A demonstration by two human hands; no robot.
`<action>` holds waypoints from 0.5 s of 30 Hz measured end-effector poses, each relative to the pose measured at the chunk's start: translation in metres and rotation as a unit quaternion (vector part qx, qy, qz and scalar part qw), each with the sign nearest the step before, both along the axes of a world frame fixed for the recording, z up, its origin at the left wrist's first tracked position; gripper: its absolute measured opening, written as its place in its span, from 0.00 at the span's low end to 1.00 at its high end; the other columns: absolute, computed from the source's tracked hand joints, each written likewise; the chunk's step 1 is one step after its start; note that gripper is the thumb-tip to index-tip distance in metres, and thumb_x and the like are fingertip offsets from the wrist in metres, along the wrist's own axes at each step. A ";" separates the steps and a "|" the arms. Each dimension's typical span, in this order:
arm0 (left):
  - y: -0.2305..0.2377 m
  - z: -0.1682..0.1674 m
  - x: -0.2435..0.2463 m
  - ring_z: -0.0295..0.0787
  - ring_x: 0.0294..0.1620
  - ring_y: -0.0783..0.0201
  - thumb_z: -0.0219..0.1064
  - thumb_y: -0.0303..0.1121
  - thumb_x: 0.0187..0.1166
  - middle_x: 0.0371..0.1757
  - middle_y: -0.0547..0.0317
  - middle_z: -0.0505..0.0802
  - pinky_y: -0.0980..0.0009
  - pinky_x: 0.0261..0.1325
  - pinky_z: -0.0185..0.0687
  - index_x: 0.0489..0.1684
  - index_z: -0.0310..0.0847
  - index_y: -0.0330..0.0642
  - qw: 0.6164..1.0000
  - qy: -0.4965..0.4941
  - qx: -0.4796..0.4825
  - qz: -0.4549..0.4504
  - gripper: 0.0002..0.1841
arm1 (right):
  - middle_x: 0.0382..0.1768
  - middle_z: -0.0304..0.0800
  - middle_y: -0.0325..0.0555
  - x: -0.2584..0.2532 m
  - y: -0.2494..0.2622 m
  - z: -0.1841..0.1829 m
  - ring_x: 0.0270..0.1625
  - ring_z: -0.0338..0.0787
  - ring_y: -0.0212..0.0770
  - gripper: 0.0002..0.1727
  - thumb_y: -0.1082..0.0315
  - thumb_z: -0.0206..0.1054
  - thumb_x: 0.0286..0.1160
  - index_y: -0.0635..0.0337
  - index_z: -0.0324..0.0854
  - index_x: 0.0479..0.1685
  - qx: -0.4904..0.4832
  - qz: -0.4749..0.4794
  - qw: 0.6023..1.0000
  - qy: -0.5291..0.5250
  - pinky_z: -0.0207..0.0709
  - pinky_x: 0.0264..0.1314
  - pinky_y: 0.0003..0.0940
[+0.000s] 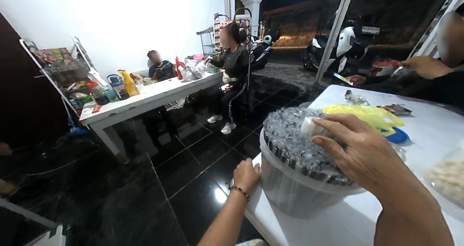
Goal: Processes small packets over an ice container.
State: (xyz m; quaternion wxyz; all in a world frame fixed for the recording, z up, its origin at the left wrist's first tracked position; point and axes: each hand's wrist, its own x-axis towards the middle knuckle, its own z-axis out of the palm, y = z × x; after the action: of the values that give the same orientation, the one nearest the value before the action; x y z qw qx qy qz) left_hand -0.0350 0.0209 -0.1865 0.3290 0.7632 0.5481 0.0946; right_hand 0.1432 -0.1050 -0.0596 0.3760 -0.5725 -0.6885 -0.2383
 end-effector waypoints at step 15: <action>0.002 -0.003 0.000 0.81 0.75 0.44 0.52 0.45 0.92 0.71 0.38 0.85 0.44 0.76 0.74 0.76 0.76 0.36 1.000 -0.014 -0.008 0.000 0.25 | 0.61 0.89 0.67 0.000 -0.001 0.001 0.64 0.87 0.71 0.45 0.32 0.46 0.83 0.68 0.83 0.70 -0.014 -0.007 1.000 0.010 0.77 0.63 0.69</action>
State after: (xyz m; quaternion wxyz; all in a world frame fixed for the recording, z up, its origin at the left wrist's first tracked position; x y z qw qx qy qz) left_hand -0.0346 0.0234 -0.1899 0.3428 0.7592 0.5441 0.1001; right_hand 0.1435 -0.1059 -0.0589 0.3738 -0.5846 -0.6839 -0.2254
